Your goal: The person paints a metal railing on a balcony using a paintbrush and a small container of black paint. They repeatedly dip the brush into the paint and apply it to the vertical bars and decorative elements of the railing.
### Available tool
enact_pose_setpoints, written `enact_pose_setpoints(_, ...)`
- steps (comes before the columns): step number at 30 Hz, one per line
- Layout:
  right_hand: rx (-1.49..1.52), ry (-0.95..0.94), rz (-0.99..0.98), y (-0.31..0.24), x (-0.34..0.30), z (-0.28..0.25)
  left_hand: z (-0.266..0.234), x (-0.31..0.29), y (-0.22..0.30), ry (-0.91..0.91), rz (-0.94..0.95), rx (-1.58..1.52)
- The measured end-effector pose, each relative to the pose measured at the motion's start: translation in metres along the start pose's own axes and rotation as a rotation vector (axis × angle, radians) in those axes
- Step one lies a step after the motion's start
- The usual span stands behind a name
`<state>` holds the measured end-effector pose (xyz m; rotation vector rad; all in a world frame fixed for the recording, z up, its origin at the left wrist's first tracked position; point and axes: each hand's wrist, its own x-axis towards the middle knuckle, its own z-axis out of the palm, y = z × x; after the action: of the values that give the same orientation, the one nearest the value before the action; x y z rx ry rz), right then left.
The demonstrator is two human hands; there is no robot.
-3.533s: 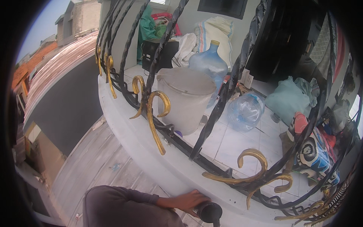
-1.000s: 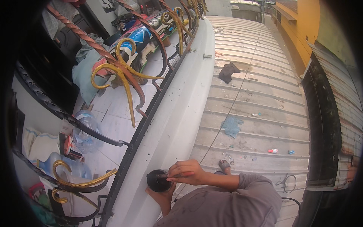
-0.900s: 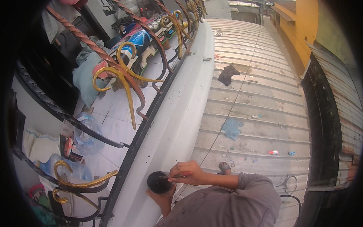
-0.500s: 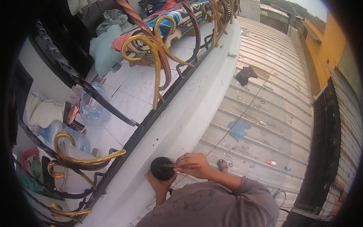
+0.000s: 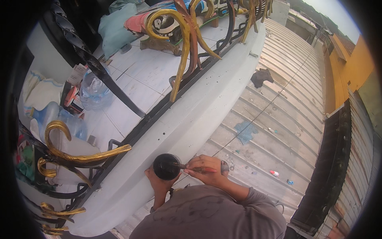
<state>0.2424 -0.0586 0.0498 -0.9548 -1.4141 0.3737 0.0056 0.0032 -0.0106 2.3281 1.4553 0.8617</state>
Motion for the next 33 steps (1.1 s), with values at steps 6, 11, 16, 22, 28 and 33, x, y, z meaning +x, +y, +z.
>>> enact_pose_setpoints(6, 0.005, -0.008, 0.003, 0.001, 0.0, -0.001, -0.005, 0.003, 0.005, -0.001, 0.01, 0.031)
enact_pose_setpoints(11, 0.096, -0.038, 0.159, 0.004, 0.001, 0.005, -0.005, 0.002, 0.005, -0.009, -0.025, 0.022)
enact_pose_setpoints(16, 0.032, -0.043, 0.058, 0.002, -0.005, 0.002, 0.001, -0.001, -0.004, 0.003, 0.04, 0.035)
enact_pose_setpoints(22, 0.043, -0.025, 0.047, 0.004, -0.004, 0.003, 0.001, -0.001, -0.003, 0.061, 0.022, -0.028)
enact_pose_setpoints(28, 0.083, 0.034, 0.095, 0.006, -0.009, 0.005, -0.005, -0.001, 0.001, -0.03, -0.017, 0.039)
enact_pose_setpoints(33, 0.197, 0.164, 0.078, 0.022, -0.019, 0.007, -0.006, -0.004, -0.002, -0.035, -0.003, -0.043)
